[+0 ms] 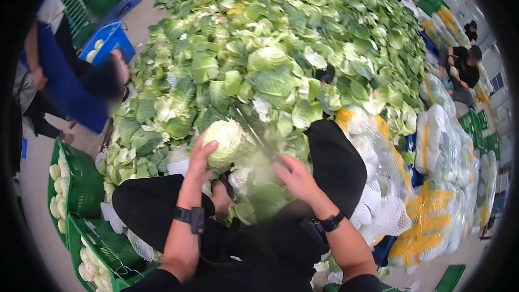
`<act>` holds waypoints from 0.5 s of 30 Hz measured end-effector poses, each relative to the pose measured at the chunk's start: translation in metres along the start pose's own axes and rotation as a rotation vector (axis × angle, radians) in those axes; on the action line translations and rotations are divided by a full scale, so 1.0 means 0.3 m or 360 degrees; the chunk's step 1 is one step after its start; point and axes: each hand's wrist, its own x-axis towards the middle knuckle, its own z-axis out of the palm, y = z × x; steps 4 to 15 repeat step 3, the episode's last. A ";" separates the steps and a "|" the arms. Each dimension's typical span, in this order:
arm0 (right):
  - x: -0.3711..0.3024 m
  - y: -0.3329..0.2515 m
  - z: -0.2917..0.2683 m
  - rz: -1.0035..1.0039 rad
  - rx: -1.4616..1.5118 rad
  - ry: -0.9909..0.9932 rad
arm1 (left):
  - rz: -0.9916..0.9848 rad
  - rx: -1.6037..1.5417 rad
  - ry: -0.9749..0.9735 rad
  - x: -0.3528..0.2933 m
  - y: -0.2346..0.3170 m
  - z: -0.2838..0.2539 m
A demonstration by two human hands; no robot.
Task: The recorder uses a knife to trim outer leaves from cabbages and packs them into crates or bags.
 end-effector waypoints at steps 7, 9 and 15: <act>-0.021 0.056 -0.012 0.0113 0.0346 -0.0024 | 0.0106 0.0402 -0.0114 0.005 0.062 0.028; -0.021 0.056 -0.012 0.0113 0.0346 -0.0024 | 0.0106 0.0402 -0.0114 0.005 0.062 0.028; -0.021 0.056 -0.012 0.0113 0.0346 -0.0024 | 0.0106 0.0402 -0.0114 0.005 0.062 0.028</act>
